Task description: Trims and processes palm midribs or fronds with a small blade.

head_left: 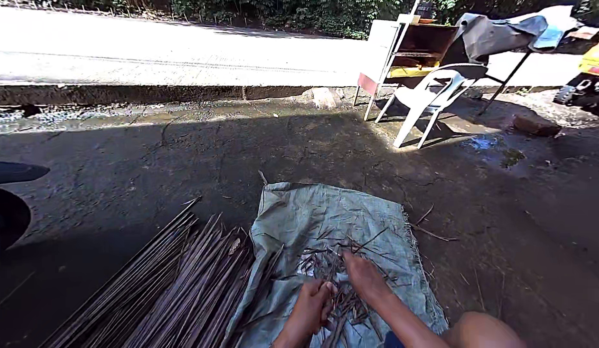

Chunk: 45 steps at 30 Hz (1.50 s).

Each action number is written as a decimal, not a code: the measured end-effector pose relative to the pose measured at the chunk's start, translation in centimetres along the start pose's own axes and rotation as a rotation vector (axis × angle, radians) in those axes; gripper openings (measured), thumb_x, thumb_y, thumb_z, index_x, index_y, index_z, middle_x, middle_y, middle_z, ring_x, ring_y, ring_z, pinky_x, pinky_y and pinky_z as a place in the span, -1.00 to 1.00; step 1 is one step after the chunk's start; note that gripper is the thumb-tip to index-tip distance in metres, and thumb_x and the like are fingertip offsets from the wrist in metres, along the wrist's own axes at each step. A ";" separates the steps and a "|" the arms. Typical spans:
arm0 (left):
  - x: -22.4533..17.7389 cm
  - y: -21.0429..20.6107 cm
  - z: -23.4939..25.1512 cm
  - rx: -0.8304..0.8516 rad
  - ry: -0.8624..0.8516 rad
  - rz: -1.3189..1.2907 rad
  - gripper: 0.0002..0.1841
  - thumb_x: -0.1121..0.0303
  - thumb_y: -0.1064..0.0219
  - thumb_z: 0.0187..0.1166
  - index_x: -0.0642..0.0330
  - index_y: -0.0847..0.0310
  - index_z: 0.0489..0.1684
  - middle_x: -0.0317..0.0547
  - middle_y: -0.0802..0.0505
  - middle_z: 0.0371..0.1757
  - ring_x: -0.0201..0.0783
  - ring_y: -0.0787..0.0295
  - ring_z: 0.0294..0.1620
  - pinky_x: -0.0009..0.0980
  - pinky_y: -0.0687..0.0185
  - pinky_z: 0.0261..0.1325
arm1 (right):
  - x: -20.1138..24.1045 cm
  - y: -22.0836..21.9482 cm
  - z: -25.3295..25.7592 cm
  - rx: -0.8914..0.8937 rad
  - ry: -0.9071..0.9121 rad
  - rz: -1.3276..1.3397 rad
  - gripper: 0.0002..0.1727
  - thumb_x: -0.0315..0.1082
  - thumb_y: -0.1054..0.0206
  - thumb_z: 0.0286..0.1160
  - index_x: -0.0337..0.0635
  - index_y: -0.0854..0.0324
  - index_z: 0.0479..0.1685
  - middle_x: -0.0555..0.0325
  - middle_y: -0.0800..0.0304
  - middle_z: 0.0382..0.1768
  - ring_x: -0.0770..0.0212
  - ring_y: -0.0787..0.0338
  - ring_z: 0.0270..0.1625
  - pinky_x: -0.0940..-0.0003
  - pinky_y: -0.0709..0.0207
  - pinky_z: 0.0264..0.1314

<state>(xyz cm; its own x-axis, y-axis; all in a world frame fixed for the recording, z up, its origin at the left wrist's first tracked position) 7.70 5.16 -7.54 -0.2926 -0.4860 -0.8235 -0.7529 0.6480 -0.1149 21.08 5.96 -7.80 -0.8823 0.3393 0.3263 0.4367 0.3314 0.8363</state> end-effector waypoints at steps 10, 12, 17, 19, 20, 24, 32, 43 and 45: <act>0.7 1.3 -1.2 -0.052 0.087 -0.407 -0.51 0.32 0.39 0.94 0.10 -0.40 -0.42 -0.47 -0.36 -0.89 -0.57 -0.26 -0.91 -0.66 -0.44 -0.66 | 1.4 2.1 -1.8 -0.208 0.149 0.174 -0.61 -0.47 -0.03 0.77 -0.34 -0.56 0.45 -0.34 -0.85 0.02 -0.36 -0.87 0.05 -0.26 -0.66 0.13; 0.8 1.0 -1.2 -0.031 0.104 -0.496 -0.49 0.30 0.42 0.94 0.08 -0.39 -0.43 -0.49 -0.35 -0.91 -0.59 -0.25 -0.93 -0.70 -0.41 -0.69 | 3.9 1.1 -3.4 -0.345 0.333 0.133 -0.72 -0.53 -0.15 0.65 -0.40 -0.70 0.16 -0.30 -0.87 -0.21 -0.30 -0.91 -0.25 -0.19 -0.74 -0.22; 0.8 -0.6 -1.3 0.076 0.141 -0.733 -0.45 0.27 0.47 0.93 0.02 -0.37 -0.50 -0.52 -0.38 -0.90 -0.66 -0.29 -0.94 -0.77 -0.38 -0.73 | 1.4 0.1 -1.0 -0.017 0.060 0.096 -0.64 -0.51 0.02 0.80 -0.41 -0.48 0.42 -0.41 -0.79 0.11 -0.40 -0.81 0.20 -0.27 -0.60 0.24; 0.6 -1.2 -1.7 0.130 0.152 -0.784 -0.44 0.28 0.51 0.92 -0.01 -0.37 -0.50 -0.54 -0.42 -0.89 -0.69 -0.31 -0.93 -0.80 -0.36 -0.75 | -2.1 1.0 0.6 0.038 -0.138 0.110 -0.60 -0.49 0.02 0.80 -0.38 -0.39 0.53 -0.41 -0.73 0.25 -0.39 -0.73 0.37 -0.27 -0.54 0.38; 0.5 -1.3 -1.9 0.149 0.149 -0.791 -0.42 0.27 0.54 0.91 -0.01 -0.38 -0.50 -0.55 -0.43 -0.88 -0.69 -0.32 -0.92 -0.80 -0.36 -0.74 | -3.5 1.6 1.1 0.035 -0.201 0.123 -0.59 -0.49 0.01 0.79 -0.37 -0.37 0.55 -0.40 -0.71 0.28 -0.38 -0.70 0.40 -0.27 -0.53 0.39; 0.6 -0.2 -1.5 0.120 0.139 -0.789 -0.42 0.24 0.56 0.91 -0.01 -0.37 -0.47 -0.55 -0.44 -0.89 -0.69 -0.34 -0.92 -0.80 -0.38 -0.72 | -1.8 2.3 0.0 -0.003 -0.110 0.154 -0.60 -0.45 0.03 0.82 -0.34 -0.40 0.53 -0.39 -0.76 0.20 -0.37 -0.75 0.33 -0.24 -0.57 0.34; 0.6 -1.0 -1.2 0.161 0.166 -0.781 -0.43 0.26 0.54 0.91 0.01 -0.37 -0.47 -0.54 -0.44 -0.87 -0.68 -0.34 -0.91 -0.80 -0.39 -0.73 | 2.8 1.0 -2.1 -0.131 0.172 0.049 -0.68 -0.52 -0.01 0.76 -0.41 -0.56 0.30 -0.36 -0.82 -0.02 -0.36 -0.88 -0.03 -0.20 -0.69 0.00; 0.4 -0.5 -1.3 0.101 0.143 -0.737 -0.43 0.27 0.53 0.92 0.05 -0.38 -0.48 -0.50 -0.43 -0.90 -0.65 -0.34 -0.94 -0.78 -0.39 -0.74 | -0.8 1.0 -0.6 0.010 0.005 0.582 -0.50 -0.10 0.03 0.88 -0.25 -0.44 0.53 -0.28 -0.77 -0.01 -0.21 -0.78 0.05 -0.21 -0.54 0.19; 0.3 -0.3 -1.3 0.091 0.125 -0.735 -0.43 0.27 0.53 0.92 0.05 -0.38 -0.48 -0.51 -0.41 -0.92 -0.65 -0.33 -0.94 -0.77 -0.41 -0.74 | -0.7 1.6 -1.5 0.000 -0.025 0.533 -0.43 -0.07 0.07 0.90 -0.14 -0.22 0.75 -0.26 -0.78 0.06 -0.21 -0.80 0.10 -0.21 -0.55 0.25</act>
<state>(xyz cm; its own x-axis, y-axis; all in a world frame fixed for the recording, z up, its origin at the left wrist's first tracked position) 7.08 4.02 -7.06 0.1980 -0.8718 -0.4481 -0.7301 0.1739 -0.6609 22.19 4.93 -6.02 -0.5332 0.4816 0.6955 0.8235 0.1073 0.5571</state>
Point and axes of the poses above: each hand's wrist, its own z-axis towards the middle knuckle, its own y-axis out of the back of the hand, x = y × z, the point moved 9 cm from there along z, towards the middle knuckle
